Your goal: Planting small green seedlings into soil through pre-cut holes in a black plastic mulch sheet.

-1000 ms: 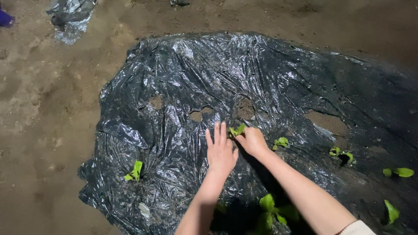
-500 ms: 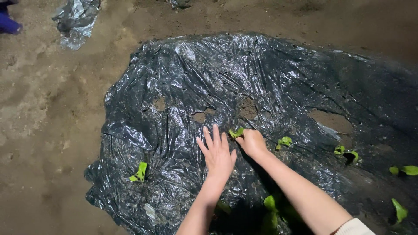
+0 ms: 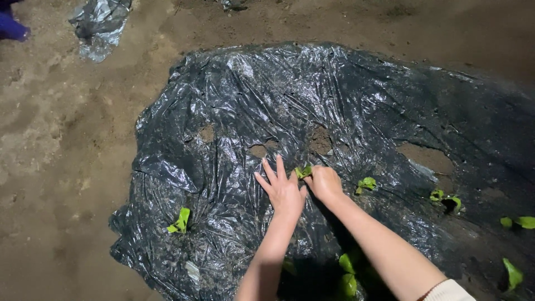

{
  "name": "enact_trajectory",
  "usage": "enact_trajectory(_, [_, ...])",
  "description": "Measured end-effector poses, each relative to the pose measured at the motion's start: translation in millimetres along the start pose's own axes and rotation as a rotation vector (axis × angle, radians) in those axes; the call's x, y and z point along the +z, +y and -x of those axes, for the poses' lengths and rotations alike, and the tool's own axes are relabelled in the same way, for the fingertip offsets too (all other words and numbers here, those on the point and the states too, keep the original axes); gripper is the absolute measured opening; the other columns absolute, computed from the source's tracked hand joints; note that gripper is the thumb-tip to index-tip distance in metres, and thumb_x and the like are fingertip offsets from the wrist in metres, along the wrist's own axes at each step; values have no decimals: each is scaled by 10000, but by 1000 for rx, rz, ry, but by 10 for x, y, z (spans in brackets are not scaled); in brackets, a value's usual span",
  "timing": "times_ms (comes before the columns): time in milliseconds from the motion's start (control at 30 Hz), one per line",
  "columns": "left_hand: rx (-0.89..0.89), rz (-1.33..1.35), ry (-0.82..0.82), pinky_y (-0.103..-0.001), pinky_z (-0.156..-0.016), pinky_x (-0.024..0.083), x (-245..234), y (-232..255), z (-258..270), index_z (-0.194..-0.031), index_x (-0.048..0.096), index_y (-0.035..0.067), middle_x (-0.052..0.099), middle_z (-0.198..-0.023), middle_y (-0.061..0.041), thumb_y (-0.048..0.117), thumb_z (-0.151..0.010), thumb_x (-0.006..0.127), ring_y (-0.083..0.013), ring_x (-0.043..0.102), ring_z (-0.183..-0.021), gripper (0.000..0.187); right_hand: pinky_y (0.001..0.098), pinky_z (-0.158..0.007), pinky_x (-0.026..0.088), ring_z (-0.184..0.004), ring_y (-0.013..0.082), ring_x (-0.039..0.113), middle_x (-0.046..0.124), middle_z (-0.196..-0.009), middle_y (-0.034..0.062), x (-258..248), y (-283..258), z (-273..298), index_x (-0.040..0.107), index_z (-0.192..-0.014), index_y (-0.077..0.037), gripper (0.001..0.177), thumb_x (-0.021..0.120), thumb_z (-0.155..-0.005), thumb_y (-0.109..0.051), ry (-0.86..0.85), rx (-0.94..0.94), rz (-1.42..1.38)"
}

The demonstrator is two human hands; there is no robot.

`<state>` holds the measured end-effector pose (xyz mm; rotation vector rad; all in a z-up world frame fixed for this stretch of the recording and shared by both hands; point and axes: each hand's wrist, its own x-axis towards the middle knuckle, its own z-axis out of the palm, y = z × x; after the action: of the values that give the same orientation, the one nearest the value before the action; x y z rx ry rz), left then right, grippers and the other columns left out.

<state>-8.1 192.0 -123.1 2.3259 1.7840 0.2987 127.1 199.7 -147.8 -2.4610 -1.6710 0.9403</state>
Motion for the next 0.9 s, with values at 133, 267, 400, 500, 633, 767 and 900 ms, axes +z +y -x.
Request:
enact_trajectory(133, [-13, -20, 3, -803, -1137, 33, 45, 36, -48, -936, 811, 94, 347, -1624, -204, 267, -667, 851, -551, 129, -1514, 322, 484, -886, 600, -1078, 361, 722, 766, -1064, 114, -26, 32, -1, 771, -1095, -112, 301, 740, -880, -320, -5, -53, 12])
enact_trajectory(267, [-31, -49, -29, -797, -1152, 30, -64, 77, -32, -875, 824, 117, 326, -1648, -163, 301, -695, 829, -525, 121, -1527, 257, 518, -938, 581, -1151, 380, 688, 697, -1265, 85, -450, -64, 293, 725, -1265, -159, 468, 757, -854, -381, -21, -140, 64])
enact_trajectory(400, [-28, -31, -43, -790, -1155, 9, -118, 60, 8, -907, 820, 92, 315, -1648, -191, 264, -701, 831, -535, 111, -1525, 269, 481, -930, 581, -1151, 352, 679, 641, -1240, 41, -141, 226, 119, 755, -1212, -208, 431, 756, -851, -443, 14, -194, 206])
enact_trajectory(500, [18, 13, 14, -812, -1128, 17, -145, 13, 76, -1037, 790, 68, 330, -1623, -236, 229, -692, 850, -572, 139, -1500, 385, 466, -967, 501, -1269, 291, 562, 536, -1374, 12, 35, 288, 21, 585, -1418, -212, 663, 760, -849, -504, 88, -194, 306])
enact_trajectory(633, [61, 85, 63, -809, -1124, 28, -221, -3, 149, -1068, 765, 10, 335, -1603, -282, 187, -713, 857, -591, 137, -1490, 408, 451, -1017, 432, -1318, 251, 483, 528, -1411, 14, 62, 188, -15, 426, -1538, -176, 870, 818, -806, -436, 155, -135, 326])
enact_trajectory(767, [73, 119, 64, -820, -1108, 27, -358, -30, 164, -1095, 749, -17, 325, -1601, -305, 168, -736, 834, -615, 126, -1481, 412, 439, -1021, 439, -1335, 229, 476, 569, -1385, 2, -14, -31, 2, 398, -1549, -167, 987, 876, -728, -436, 245, -98, 328])
enact_trajectory(900, [73, 129, 79, -823, -1093, 18, -302, -79, 209, -1093, 747, -16, 324, -1592, -315, 154, -713, 841, -634, 112, -1472, 426, 443, -1017, 372, -1406, 253, 385, 376, -1599, -104, 24, 16, -73, 772, -950, -440, 191, 769, -794, -549, 216, -137, 403])
